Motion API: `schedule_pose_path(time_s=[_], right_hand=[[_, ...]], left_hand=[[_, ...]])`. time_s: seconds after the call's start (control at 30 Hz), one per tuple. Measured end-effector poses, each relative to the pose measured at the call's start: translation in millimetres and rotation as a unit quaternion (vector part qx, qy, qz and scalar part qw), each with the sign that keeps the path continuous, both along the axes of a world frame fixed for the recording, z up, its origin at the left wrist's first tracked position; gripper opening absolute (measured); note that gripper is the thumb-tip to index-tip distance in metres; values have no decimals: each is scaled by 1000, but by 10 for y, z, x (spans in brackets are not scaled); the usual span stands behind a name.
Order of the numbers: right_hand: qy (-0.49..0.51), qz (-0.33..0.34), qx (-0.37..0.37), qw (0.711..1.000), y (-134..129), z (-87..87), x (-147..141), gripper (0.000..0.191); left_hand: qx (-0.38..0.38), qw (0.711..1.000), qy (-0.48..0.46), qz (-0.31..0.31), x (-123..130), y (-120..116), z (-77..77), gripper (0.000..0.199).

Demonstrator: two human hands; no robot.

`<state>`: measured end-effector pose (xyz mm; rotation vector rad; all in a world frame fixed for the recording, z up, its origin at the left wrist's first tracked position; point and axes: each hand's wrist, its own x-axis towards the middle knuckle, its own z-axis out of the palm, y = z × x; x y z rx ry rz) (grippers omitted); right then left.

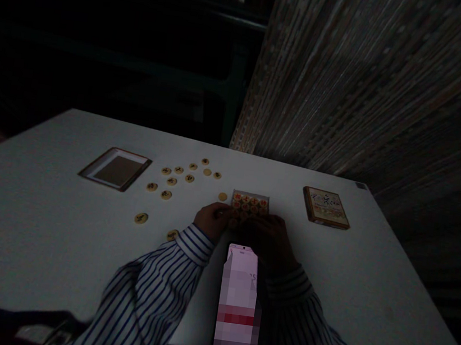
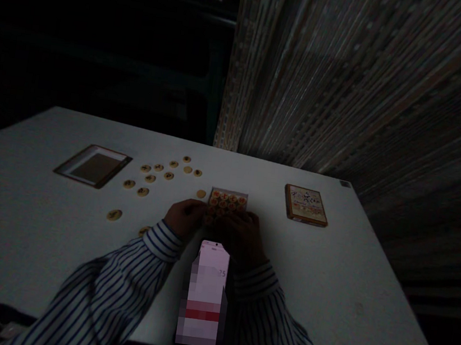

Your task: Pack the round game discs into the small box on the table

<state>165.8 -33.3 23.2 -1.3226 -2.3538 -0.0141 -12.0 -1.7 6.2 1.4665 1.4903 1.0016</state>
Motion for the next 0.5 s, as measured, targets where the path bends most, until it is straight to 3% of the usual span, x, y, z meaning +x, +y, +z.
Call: schedule_pose_path(time_s=[0.23, 0.5], right_hand=[[-13, 5, 9, 1000, 13, -21, 12, 12], [-16, -3, 24, 1000, 13, -25, 1, 14]], left_hand=[[10, 999, 45, 2, 10, -4, 0, 21], [5, 1000, 22, -5, -5, 17, -31, 23]])
